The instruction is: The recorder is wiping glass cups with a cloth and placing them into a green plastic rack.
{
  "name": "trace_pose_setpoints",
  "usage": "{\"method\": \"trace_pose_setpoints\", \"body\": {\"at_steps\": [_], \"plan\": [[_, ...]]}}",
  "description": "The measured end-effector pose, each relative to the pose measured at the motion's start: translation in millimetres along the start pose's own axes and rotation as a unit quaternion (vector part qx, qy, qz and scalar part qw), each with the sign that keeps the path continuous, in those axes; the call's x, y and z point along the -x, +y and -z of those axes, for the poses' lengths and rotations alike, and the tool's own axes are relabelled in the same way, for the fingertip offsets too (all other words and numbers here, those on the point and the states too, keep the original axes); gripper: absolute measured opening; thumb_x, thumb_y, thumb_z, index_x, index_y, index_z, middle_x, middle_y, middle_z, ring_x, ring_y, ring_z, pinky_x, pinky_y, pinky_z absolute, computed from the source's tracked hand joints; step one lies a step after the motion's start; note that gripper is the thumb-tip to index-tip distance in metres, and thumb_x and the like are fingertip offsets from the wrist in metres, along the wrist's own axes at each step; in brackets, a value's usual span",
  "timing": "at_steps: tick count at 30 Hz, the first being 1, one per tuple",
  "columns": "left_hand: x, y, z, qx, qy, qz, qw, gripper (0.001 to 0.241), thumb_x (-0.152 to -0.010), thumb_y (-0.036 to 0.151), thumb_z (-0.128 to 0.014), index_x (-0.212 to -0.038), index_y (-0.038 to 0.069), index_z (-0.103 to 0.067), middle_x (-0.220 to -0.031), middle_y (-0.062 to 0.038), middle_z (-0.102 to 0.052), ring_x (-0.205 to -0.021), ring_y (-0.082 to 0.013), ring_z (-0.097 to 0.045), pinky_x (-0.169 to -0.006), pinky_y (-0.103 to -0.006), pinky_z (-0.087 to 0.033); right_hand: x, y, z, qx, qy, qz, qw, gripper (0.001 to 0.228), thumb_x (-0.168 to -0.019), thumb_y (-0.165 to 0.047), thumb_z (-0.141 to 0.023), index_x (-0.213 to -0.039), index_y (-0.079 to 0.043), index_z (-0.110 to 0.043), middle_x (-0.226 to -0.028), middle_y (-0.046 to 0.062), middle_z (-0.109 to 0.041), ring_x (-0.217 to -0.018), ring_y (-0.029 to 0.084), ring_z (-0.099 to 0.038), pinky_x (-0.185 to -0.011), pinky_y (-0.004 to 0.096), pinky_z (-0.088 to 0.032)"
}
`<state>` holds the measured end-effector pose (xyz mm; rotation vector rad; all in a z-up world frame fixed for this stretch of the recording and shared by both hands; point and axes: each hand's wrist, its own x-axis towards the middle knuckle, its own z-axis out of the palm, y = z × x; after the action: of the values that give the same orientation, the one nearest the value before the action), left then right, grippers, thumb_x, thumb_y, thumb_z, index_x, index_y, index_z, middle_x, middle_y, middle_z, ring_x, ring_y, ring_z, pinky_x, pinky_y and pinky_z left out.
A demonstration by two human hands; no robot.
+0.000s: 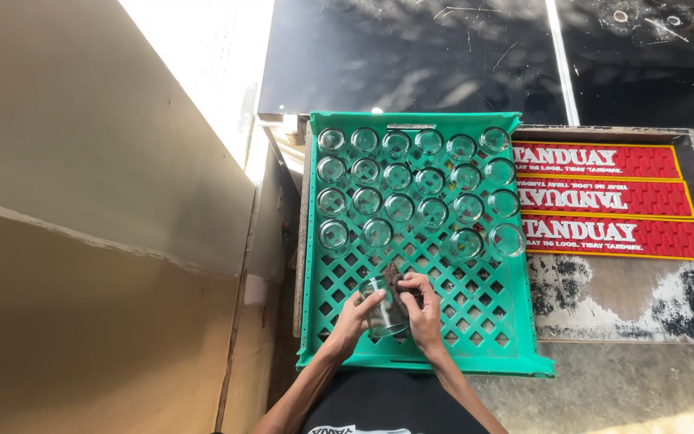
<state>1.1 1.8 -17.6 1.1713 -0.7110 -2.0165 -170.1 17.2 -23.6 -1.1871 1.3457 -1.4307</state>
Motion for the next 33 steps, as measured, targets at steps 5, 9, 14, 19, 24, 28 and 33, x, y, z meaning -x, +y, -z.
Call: {"method": "trace_pose_setpoints", "body": {"at_steps": [5, 9, 14, 19, 24, 28, 33], "plan": [[1, -6, -2, 0.115, 0.014, 0.071, 0.991, 0.05, -0.088, 0.046, -0.064, -0.12, 0.007, -0.06, -0.107, -0.008, -0.07, -0.094, -0.018, -0.072, -0.08, -0.0354, -0.06, 3, -31, -9, 0.016, -0.033, 0.004, 0.999, 0.013, -0.084, 0.002, -0.063, -0.096, -0.001, -0.069, -0.112, 0.009, -0.061, -0.103, 0.019, -0.062, -0.092, 0.03, -0.05], [22, 32, -17, 0.073, 0.0, 0.041, 0.996, 0.054, -0.092, 0.052, -0.063, -0.124, 0.008, -0.062, -0.103, -0.007, -0.067, -0.089, -0.0165, -0.067, -0.078, -0.0354, -0.058, 2, -16, -8, -0.005, -0.063, 0.019, 0.998, 0.012, -0.083, 0.003, -0.064, -0.094, -0.001, -0.067, -0.113, 0.009, -0.059, -0.105, 0.018, -0.061, -0.095, 0.03, -0.049], [-10, -16, 12, 0.082, 0.005, 0.051, 0.995, 0.055, -0.096, 0.049, -0.067, -0.124, 0.002, -0.066, -0.107, -0.008, -0.072, -0.092, -0.0179, -0.07, -0.083, -0.0337, -0.058, 0, -23, -10, -0.017, -0.043, -0.002, 0.999, 0.013, -0.084, 0.003, -0.061, -0.094, -0.001, -0.066, -0.114, 0.009, -0.059, -0.106, 0.019, -0.06, -0.096, 0.031, -0.048], [17, 25, -14, 0.129, 0.032, 0.084, 0.988, 0.05, -0.089, 0.05, -0.06, -0.122, 0.014, -0.066, -0.1, 0.001, -0.073, -0.085, -0.011, -0.07, -0.072, -0.0306, -0.058, 1, -24, -8, 0.025, -0.068, 0.041, 0.997, 0.012, -0.081, 0.003, -0.062, -0.092, -0.001, -0.066, -0.113, 0.009, -0.059, -0.108, 0.019, -0.06, -0.096, 0.031, -0.047], [-3, -11, 10, 0.118, -0.059, 0.035, 0.991, 0.05, -0.105, 0.052, -0.063, -0.122, 0.005, -0.065, -0.097, -0.001, -0.067, -0.081, -0.0108, -0.064, -0.072, -0.0286, -0.055, 2, 1, -4, -0.083, -0.027, -0.064, 0.994, 0.012, -0.08, 0.002, -0.059, -0.09, -0.001, -0.064, -0.112, 0.008, -0.059, -0.107, 0.019, -0.058, -0.098, 0.031, -0.045], [12, 24, -9, 0.091, 0.015, 0.093, 0.991, 0.045, -0.093, 0.05, -0.062, -0.12, 0.014, -0.066, -0.094, 0.002, -0.069, -0.078, -0.0081, -0.068, -0.069, -0.0311, -0.056, 2, -11, -3, -0.066, -0.039, -0.009, 0.997, 0.012, -0.078, 0.003, -0.059, -0.089, 0.0, -0.064, -0.111, 0.009, -0.057, -0.108, 0.019, -0.057, -0.098, 0.031, -0.044], [-2, 4, 3, 0.032, 0.028, 0.068, 0.997, 0.047, -0.091, 0.046, -0.064, -0.12, 0.009, -0.061, -0.099, -0.007, -0.072, -0.09, -0.0185, -0.072, -0.078, -0.0344, -0.059, -1, -6, 1, -0.047, 0.002, -0.019, 0.999, 0.012, -0.078, 0.002, -0.057, -0.088, -0.001, -0.062, -0.107, 0.008, -0.061, -0.102, 0.019, -0.059, -0.096, 0.031, -0.047]]}}
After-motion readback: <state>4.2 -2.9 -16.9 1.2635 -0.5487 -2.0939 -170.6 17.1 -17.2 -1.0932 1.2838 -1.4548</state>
